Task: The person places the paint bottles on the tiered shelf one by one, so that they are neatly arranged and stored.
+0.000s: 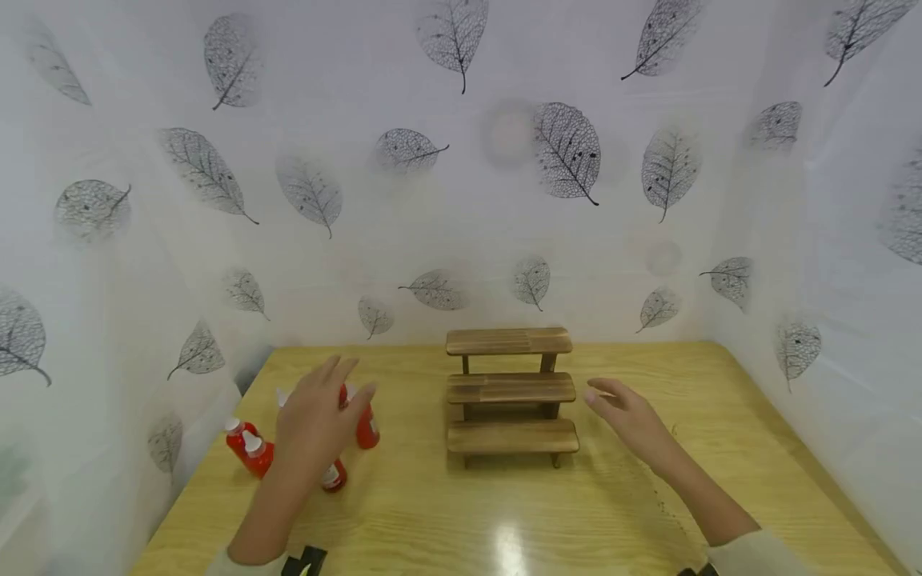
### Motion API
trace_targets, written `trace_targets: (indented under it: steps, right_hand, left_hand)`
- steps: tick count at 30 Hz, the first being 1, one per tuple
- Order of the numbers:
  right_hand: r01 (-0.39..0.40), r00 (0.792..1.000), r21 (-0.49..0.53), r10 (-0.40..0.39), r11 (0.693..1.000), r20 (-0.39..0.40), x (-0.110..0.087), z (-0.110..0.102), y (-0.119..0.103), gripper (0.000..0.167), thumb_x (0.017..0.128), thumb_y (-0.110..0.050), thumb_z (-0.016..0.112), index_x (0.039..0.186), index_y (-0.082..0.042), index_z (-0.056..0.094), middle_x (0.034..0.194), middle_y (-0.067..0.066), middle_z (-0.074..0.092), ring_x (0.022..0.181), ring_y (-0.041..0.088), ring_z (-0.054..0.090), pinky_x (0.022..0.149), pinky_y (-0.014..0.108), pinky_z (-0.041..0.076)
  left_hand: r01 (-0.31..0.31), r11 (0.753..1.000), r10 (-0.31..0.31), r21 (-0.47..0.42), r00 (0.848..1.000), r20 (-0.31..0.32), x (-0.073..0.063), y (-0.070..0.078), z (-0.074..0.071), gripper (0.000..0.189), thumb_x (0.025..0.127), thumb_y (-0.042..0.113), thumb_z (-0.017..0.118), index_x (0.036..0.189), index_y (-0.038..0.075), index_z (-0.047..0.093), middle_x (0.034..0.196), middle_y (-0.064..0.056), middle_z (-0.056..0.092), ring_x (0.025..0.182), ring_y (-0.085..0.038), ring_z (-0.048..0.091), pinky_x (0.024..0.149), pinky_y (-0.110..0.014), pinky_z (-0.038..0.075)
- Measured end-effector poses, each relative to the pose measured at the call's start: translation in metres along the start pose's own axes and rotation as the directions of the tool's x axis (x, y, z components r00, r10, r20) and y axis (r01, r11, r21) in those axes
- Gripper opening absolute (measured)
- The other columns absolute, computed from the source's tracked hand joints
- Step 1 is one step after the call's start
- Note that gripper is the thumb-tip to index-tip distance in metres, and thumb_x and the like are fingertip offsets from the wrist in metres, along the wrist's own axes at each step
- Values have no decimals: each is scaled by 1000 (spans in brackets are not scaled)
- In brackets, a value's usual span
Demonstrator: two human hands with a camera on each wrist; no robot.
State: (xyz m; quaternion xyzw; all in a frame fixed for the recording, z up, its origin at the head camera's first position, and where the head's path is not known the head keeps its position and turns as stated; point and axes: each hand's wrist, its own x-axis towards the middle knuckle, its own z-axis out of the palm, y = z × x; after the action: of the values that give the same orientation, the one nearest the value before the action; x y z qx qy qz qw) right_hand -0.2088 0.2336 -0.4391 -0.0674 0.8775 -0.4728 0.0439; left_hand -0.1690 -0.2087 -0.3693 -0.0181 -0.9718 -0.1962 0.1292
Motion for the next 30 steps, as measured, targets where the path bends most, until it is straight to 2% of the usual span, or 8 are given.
trace_targets:
  steps: [3, 6, 11, 14, 19, 21, 27, 30]
  right_hand:
    - [-44, 999, 149, 40, 988, 29, -1, 12, 8, 63, 102, -49, 54, 148, -7, 44, 150, 20, 48, 133, 42, 51, 108, 59, 45]
    - [-79, 996, 241, 66, 967, 62, -1, 24, 15, 60, 100, -44, 59, 146, -7, 47, 149, 18, 49, 132, 37, 53, 110, 57, 42]
    - [-100, 994, 294, 83, 951, 71, 1, 40, 23, 57, 97, -37, 67, 142, -6, 53, 146, 17, 53, 130, 34, 54, 111, 53, 43]
    - [-102, 994, 305, 85, 947, 67, 3, 47, 24, 53, 96, -32, 69, 139, -5, 56, 142, 17, 57, 126, 31, 57, 106, 46, 48]
    - [-123, 991, 320, 102, 939, 82, 3, 54, 25, 55, 96, -30, 69, 142, -5, 53, 144, 18, 55, 130, 34, 53, 109, 50, 45]
    - [-130, 991, 329, 109, 935, 81, 3, 56, 25, 55, 96, -31, 69, 142, -5, 53, 145, 18, 53, 133, 35, 51, 111, 54, 42]
    - [-125, 992, 335, 111, 934, 60, 2, 59, 26, 51, 96, -30, 68, 139, -4, 56, 144, 18, 55, 133, 35, 51, 109, 50, 45]
    - [-128, 992, 349, 116, 928, 56, 0, 59, 28, 50, 96, -31, 68, 138, -5, 57, 146, 17, 53, 137, 37, 48, 111, 51, 44]
  left_hand:
    - [20, 997, -24, -71, 998, -55, -14, -6, -5, 62, 101, 58, 49, 148, 17, 50, 155, -16, 45, 140, -44, 41, 108, -70, 37]
    - [46, 992, -57, -115, 994, -92, -26, -13, -8, 54, 102, 51, 53, 144, 19, 53, 153, -12, 49, 138, -42, 44, 104, -68, 41]
    - [80, 981, -105, -175, 985, -137, -44, -24, -8, 47, 102, 43, 58, 140, 16, 57, 146, -11, 54, 135, -38, 47, 101, -64, 46]
    - [128, 966, -160, -223, 978, -130, -53, -30, -5, 46, 102, 39, 59, 140, 13, 57, 142, -12, 56, 128, -33, 52, 97, -59, 50]
    - [279, 905, -308, -321, 951, -41, -63, -39, 1, 47, 102, 32, 61, 144, 13, 53, 137, -11, 58, 120, -30, 54, 97, -53, 51]
    - [326, 875, -348, -358, 937, 4, -66, -43, 5, 49, 101, 29, 62, 146, 13, 51, 139, -12, 58, 126, -32, 52, 105, -56, 47]
    - [411, 784, -406, -466, 906, 116, -70, -51, 18, 57, 102, 29, 62, 153, 18, 41, 149, -13, 52, 136, -33, 48, 112, -55, 42]
    - [419, 763, -415, -492, 901, 124, -70, -53, 23, 58, 102, 27, 61, 155, 19, 38, 152, -13, 50, 137, -31, 48, 112, -52, 43]
